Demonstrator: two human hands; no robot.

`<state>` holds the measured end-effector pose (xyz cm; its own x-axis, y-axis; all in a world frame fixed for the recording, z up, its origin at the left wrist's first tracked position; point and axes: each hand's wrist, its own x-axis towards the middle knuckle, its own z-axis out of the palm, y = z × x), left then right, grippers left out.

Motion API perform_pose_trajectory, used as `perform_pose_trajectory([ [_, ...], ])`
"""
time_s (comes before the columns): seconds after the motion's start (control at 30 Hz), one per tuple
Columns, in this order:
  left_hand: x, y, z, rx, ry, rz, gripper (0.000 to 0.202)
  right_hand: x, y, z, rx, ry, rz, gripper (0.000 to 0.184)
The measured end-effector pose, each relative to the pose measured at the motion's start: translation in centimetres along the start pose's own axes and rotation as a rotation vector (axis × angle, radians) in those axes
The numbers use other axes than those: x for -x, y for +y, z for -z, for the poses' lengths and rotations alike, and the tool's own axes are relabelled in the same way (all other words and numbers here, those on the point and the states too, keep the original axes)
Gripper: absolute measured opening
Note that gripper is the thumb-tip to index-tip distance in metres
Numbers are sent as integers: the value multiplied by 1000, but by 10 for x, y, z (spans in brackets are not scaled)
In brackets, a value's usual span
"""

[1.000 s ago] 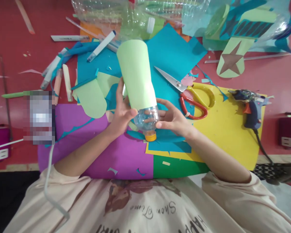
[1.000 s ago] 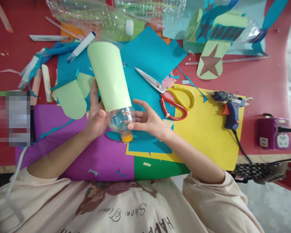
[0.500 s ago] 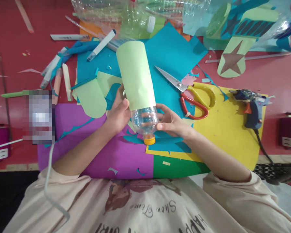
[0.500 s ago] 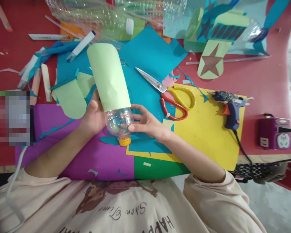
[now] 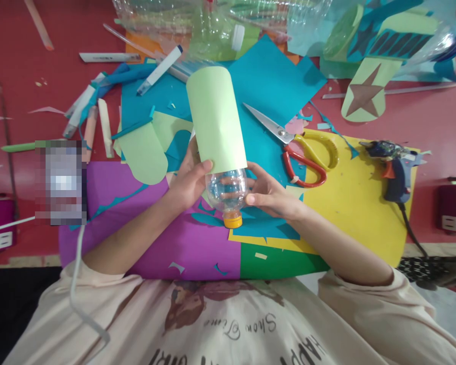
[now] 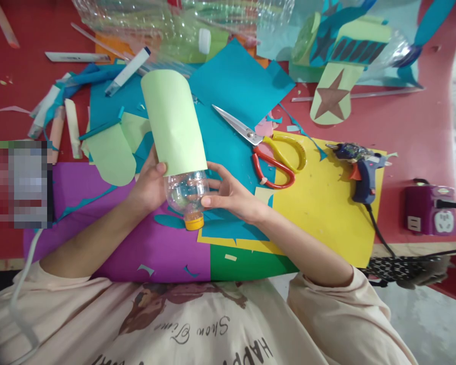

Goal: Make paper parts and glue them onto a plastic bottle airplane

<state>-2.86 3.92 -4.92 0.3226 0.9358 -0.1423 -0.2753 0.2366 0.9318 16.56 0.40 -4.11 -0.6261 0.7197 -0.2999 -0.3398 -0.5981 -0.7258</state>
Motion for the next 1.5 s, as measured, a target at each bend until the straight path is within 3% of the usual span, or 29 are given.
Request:
perform_pose_trajectory([
  [0.17,-3,-5,7,-70,-44,-36,69,-1,-4,1,20,33,11,75],
  [0.37,1,-10,11,-409,6,-315,71,-2,-7,9,90,99,107,67],
  [0.57,6,-10,10,-654,46,-466,76,0,-8,7,159,159,143,50],
  [0.7,6,-8,13,-694,-1,-432,76,2,-9,6,349,272,197,49],
  [0.8,7,-9,15,-678,-35,-415,76,2,-10,9,449,331,242,57],
  [0.97,6,-15,17,-686,-18,-440,74,2,-9,14,523,275,261,77],
  [1.2,8,-16,16,-647,-16,-393,71,2,-10,15,597,242,259,78],
  [1.5,10,-12,10,-673,39,-341,65,3,-10,13,652,346,273,74],
])
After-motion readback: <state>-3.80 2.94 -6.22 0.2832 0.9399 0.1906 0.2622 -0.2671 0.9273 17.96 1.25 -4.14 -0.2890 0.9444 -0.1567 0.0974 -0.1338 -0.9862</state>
